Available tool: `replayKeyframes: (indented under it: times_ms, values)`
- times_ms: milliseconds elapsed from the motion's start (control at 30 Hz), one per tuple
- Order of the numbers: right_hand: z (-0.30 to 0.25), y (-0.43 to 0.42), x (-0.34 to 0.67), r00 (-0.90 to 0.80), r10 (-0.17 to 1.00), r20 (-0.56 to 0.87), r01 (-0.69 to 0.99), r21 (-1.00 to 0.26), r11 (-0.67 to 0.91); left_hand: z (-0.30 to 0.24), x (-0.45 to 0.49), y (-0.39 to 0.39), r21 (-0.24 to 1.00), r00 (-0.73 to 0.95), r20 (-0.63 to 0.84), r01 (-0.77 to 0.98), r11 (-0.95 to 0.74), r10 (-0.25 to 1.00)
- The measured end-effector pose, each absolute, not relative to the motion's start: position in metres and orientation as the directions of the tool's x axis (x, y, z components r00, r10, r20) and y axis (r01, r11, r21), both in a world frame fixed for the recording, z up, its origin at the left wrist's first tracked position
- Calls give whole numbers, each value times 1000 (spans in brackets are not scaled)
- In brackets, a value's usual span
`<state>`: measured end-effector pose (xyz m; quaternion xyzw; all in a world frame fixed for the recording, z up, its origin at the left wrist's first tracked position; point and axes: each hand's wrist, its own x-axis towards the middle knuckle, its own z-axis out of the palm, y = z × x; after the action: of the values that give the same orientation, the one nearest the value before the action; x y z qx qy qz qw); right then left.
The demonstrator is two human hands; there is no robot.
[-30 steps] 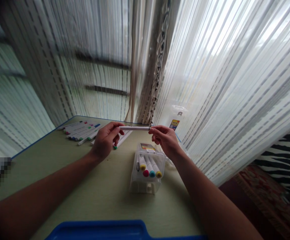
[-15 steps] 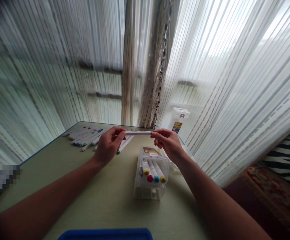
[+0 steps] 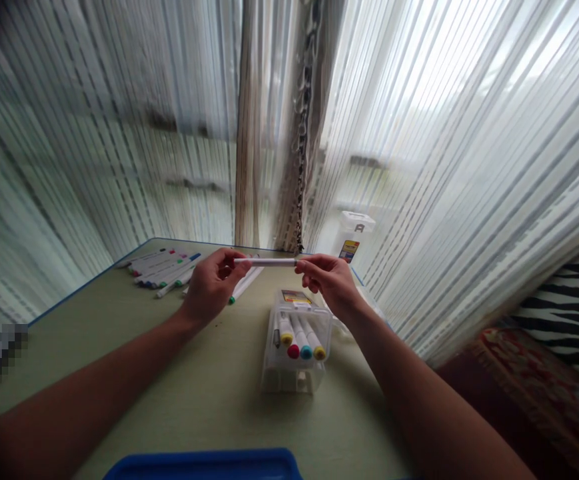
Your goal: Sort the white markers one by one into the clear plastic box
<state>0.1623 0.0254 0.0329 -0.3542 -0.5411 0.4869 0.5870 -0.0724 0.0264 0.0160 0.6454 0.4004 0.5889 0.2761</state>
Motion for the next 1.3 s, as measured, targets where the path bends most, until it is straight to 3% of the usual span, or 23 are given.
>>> replayKeyframes:
  times_ms: [900,1300]
  values:
    - [37,24,159,5,974,228,-170,-959,226,13,-72,28,833,18,533,166,-528,846]
    - [34,24,160,-50,964,263,-158,-955,252,11,-73,30,822,10,544,191,-536,839]
